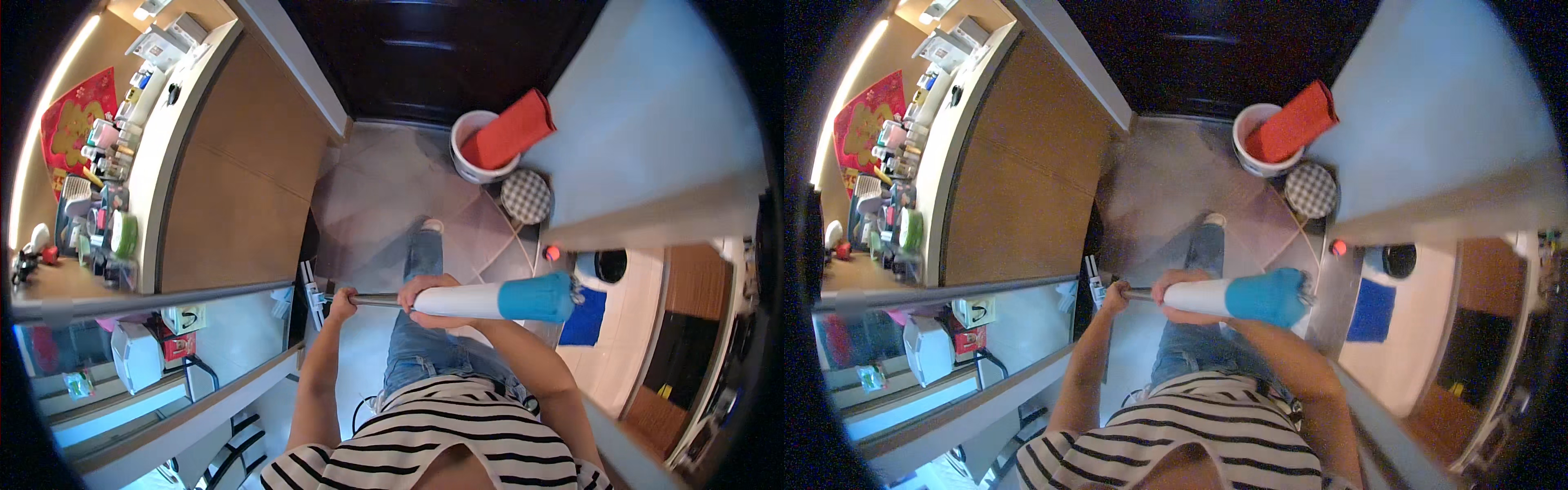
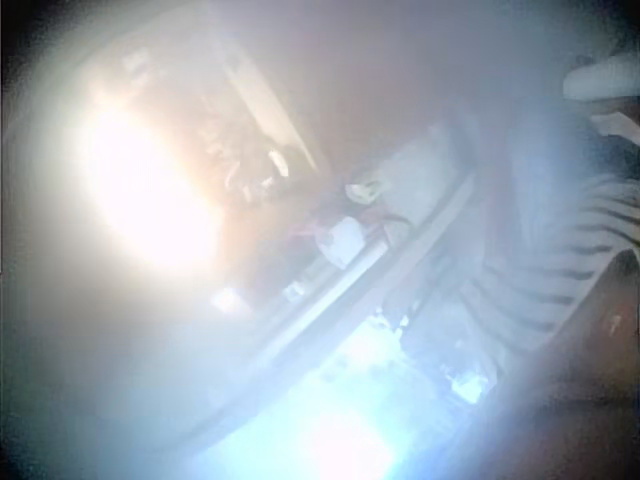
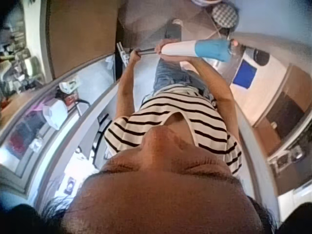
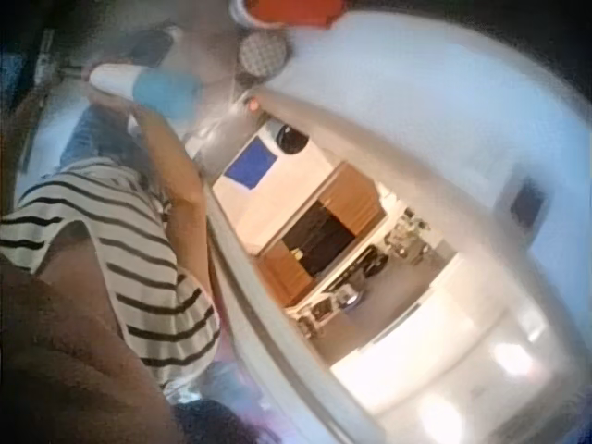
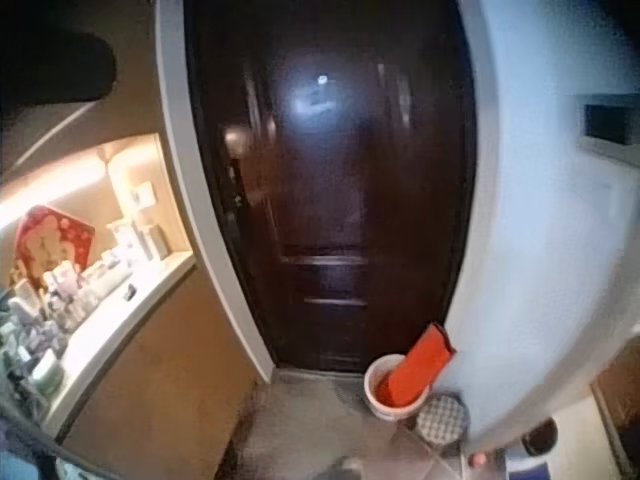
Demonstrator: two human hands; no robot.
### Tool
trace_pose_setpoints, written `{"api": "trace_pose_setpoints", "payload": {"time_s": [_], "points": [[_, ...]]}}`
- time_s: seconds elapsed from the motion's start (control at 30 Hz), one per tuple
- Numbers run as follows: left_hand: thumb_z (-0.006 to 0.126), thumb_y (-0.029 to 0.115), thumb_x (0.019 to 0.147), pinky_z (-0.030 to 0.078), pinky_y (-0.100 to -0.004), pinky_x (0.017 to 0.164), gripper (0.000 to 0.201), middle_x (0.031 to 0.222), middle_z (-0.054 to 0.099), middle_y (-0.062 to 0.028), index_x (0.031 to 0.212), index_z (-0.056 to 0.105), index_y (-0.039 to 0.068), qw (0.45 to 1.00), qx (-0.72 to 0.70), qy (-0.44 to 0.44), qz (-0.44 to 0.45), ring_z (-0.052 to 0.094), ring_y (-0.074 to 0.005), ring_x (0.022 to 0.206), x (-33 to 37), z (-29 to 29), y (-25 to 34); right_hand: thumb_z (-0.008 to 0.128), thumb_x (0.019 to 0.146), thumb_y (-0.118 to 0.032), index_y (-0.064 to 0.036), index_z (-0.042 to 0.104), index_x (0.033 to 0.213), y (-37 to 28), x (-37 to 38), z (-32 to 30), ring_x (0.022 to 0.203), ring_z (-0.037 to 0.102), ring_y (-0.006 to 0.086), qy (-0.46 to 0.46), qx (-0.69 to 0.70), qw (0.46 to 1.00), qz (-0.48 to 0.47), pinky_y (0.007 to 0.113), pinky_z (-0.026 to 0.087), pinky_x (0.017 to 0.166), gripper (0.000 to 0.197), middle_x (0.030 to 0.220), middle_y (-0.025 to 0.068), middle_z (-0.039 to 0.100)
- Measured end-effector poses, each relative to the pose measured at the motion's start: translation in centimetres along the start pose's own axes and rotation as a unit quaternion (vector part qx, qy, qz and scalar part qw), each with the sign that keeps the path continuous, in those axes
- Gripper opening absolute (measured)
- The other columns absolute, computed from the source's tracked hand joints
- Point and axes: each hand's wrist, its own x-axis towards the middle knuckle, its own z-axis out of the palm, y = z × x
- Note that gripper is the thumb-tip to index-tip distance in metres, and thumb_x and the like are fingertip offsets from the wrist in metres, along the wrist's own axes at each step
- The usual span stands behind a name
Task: The person cleans the floor by mopping the hallway, opening a door to mop the bedroom floor, and then mopping the floor in the adjoining room using a mop.
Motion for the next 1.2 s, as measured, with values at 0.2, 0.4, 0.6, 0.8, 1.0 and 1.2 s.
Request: {"api": "trace_pose_setpoints", "payload": {"time_s": [0.2,0.4,0.6,0.8,1.0,1.2], "points": [[0.049,0.008,0.062,0.042,-0.0376,0.064,0.013,0.073,0.054,-0.0166,0.073,0.055,0.004,0.992,-0.069,0.074,-0.075,0.052,-0.0325,0.074,12.9,-1.2,2.0,0.055,0.063,0.002,-0.0048,0.048,0.073,-4.9,14.0,-10.5,0.077,0.050,0.0164,0.016,-0.061,0.996,-0.067,0.030,0.040,0.075,0.015,0.075,0.0048,0.050],[0.051,0.006,0.060,0.042,-0.0356,0.063,0.007,0.068,0.052,-0.0172,0.066,0.051,0.001,0.995,-0.094,0.035,-0.019,0.051,-0.0324,0.070,30.4,0.0,10.8,0.054,0.063,0.002,-0.0046,0.046,0.076,-13.4,18.6,-22.0,0.076,0.051,0.0183,0.080,-0.143,0.984,-0.063,0.035,0.039,0.078,0.017,0.075,0.0064,0.051],[0.050,0.008,0.062,0.040,-0.0364,0.067,0.006,0.073,0.054,-0.0162,0.066,0.051,0.004,0.988,-0.106,-0.085,0.073,0.051,-0.0315,0.077,46.7,0.7,21.4,0.056,0.061,0.002,-0.0039,0.045,0.077,-17.9,18.2,-29.3,0.075,0.050,0.0198,0.268,-0.167,0.944,-0.100,0.037,0.039,0.077,0.020,0.072,0.0076,0.051],[0.054,0.011,0.057,0.039,-0.0370,0.065,0.009,0.067,0.053,-0.0101,0.066,0.053,0.009,0.909,0.032,-0.167,0.381,0.051,-0.0288,0.071,48.8,9.8,22.2,0.058,0.063,-0.002,-0.0048,0.043,0.078,-17.5,9.2,-26.5,0.071,0.049,0.0190,0.483,-0.272,0.831,-0.042,0.036,0.040,0.072,0.022,0.072,0.0076,0.049],[0.052,0.014,0.059,0.036,-0.0388,0.072,0.008,0.068,0.053,-0.0138,0.060,0.054,0.007,0.805,0.061,-0.360,0.468,0.049,-0.0302,0.073,39.9,12.5,30.4,0.060,0.065,-0.009,-0.0082,0.038,0.073,-17.4,0.3,-18.2,0.066,0.045,0.0168,0.612,-0.275,0.733,0.112,0.035,0.036,0.072,0.023,0.065,0.0036,0.046],[0.052,0.015,0.059,0.036,-0.0387,0.069,0.008,0.064,0.052,-0.0126,0.057,0.052,0.007,0.788,0.056,-0.415,0.450,0.049,-0.0302,0.071,32.8,13.8,29.6,0.062,0.063,-0.011,-0.0080,0.040,0.071,-15.6,-3.5,-11.2,0.068,0.047,0.0180,0.661,-0.213,0.719,0.012,0.037,0.037,0.074,0.024,0.066,0.0039,0.047]]}}
